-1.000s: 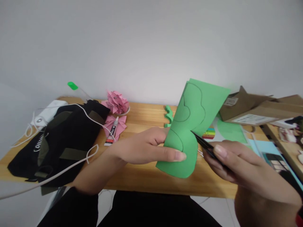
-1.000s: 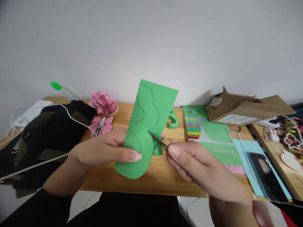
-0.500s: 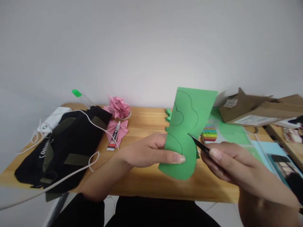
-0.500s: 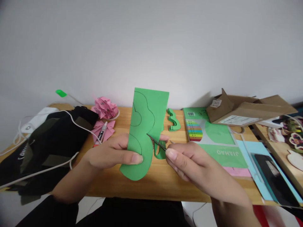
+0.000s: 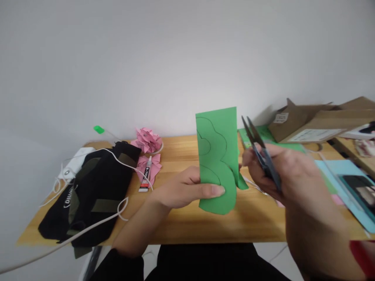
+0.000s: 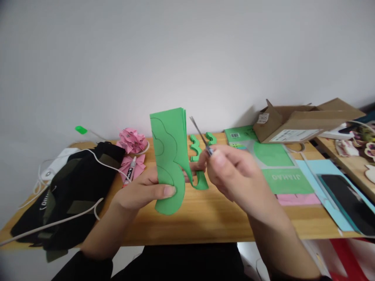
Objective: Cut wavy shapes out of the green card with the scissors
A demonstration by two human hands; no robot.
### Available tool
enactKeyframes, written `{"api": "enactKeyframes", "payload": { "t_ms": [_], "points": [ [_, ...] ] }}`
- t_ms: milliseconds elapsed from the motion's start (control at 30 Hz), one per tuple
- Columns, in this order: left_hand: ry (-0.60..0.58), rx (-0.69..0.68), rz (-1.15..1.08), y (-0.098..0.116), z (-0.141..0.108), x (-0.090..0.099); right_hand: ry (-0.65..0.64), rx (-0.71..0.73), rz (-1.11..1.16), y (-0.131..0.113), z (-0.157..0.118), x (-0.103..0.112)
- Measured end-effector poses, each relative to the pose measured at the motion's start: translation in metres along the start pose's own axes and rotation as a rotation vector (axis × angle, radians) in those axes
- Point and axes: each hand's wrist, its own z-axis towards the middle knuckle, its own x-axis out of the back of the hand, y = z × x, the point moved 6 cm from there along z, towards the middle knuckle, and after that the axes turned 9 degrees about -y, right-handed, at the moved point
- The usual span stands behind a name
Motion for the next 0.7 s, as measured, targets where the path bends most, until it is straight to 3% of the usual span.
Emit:
{"api": "enactKeyframes", "payload": {
  "t_ms": [167, 367, 533, 700],
  "points": [
    [0.052, 0.053, 0.022, -0.007, -0.003, -0.003, 0.083, 0.087, -0.057, -0.012, 0.004, -0.011],
    [0.014, 0.023, -0.017, -0.004, 0.003, -0.012, 0.127, 0.153, -0.169, -0.014, -0.004, -0.008],
    [0.048, -0.033, 0.279, 0.005, 0.004, -0.007, 0.103, 0.127, -0.189, -0.019, -0.006, -0.003],
    [0.210, -0.094, 0.461, 0.022, -0.002, 0.009, 0.028, 0.065, -0.125, -0.018, -0.004, -0.001]
  ]
}}
